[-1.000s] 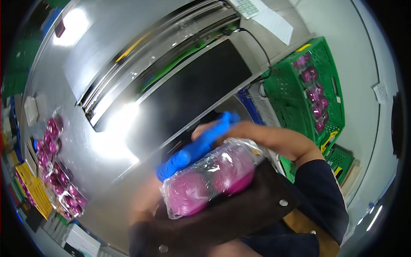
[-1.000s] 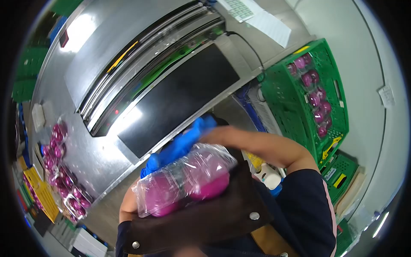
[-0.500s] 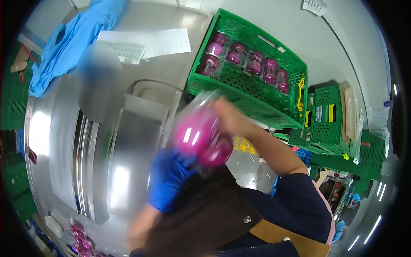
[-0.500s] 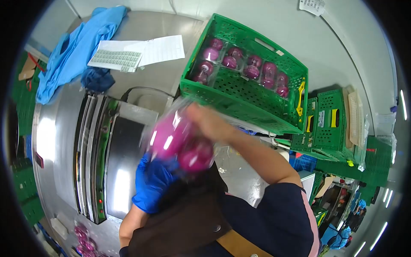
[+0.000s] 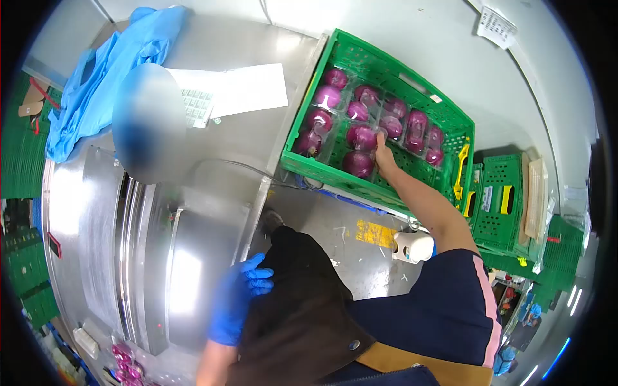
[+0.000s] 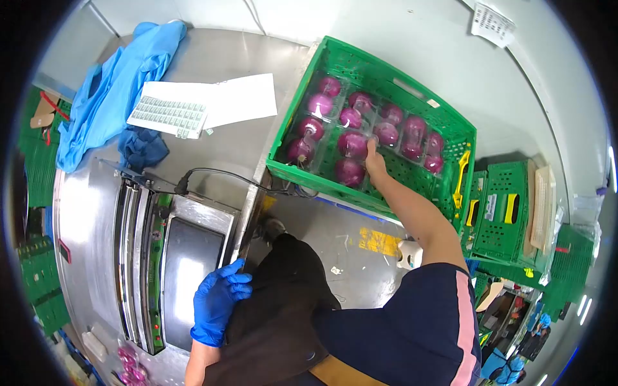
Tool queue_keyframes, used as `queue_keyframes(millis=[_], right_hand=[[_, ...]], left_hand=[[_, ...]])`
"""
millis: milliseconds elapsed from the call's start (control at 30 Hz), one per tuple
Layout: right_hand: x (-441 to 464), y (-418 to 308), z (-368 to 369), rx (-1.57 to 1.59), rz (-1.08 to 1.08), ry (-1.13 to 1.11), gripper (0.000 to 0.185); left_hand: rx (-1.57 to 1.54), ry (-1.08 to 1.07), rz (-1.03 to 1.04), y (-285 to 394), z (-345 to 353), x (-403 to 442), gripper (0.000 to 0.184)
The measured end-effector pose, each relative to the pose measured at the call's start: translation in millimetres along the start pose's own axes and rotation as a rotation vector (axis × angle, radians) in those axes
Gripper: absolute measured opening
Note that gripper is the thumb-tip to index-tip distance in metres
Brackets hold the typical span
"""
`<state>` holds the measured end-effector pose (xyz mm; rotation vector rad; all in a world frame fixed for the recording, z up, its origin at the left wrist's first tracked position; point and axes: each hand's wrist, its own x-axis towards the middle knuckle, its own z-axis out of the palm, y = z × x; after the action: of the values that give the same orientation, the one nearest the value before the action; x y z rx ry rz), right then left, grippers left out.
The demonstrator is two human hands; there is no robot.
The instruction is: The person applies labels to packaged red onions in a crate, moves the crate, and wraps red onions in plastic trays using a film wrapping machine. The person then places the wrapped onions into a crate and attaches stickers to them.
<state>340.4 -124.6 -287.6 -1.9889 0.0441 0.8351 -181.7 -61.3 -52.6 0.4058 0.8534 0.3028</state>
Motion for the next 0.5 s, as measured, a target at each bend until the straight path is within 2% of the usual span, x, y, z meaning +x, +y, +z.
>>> queue_keyframes(millis=[67,167,233,267,333,400,500], right_hand=[[1,1,11,-0.03,0.105,-0.1,0.083],[0,5,34,0.214,0.219,-0.223,0.086],[-13,-4,38,0.341,0.201,-0.394,0.081],[-25,-13,40,0.395,0.204,-0.499,0.079],[-19,-23,48,0.342,0.191,-0.591,0.072],[1,-27,48,0.191,0.158,-0.667,0.067],[50,-33,22,-0.053,0.049,-0.561,0.059]], left_hand=[[-0.016,0.019,0.019,1,-1,-2,0.059],[-0.026,0.061,0.073,2,1,-7,0.057],[-0.005,0.115,0.116,1,0,-14,0.057],[-0.01,0.055,0.077,-2,-2,-17,0.056],[-0.033,0.003,0.073,-3,-18,-19,0.055],[-0.027,0.079,0.142,1,-17,-36,0.051],[-0.13,0.19,0.413,9,-36,-80,0.041]])
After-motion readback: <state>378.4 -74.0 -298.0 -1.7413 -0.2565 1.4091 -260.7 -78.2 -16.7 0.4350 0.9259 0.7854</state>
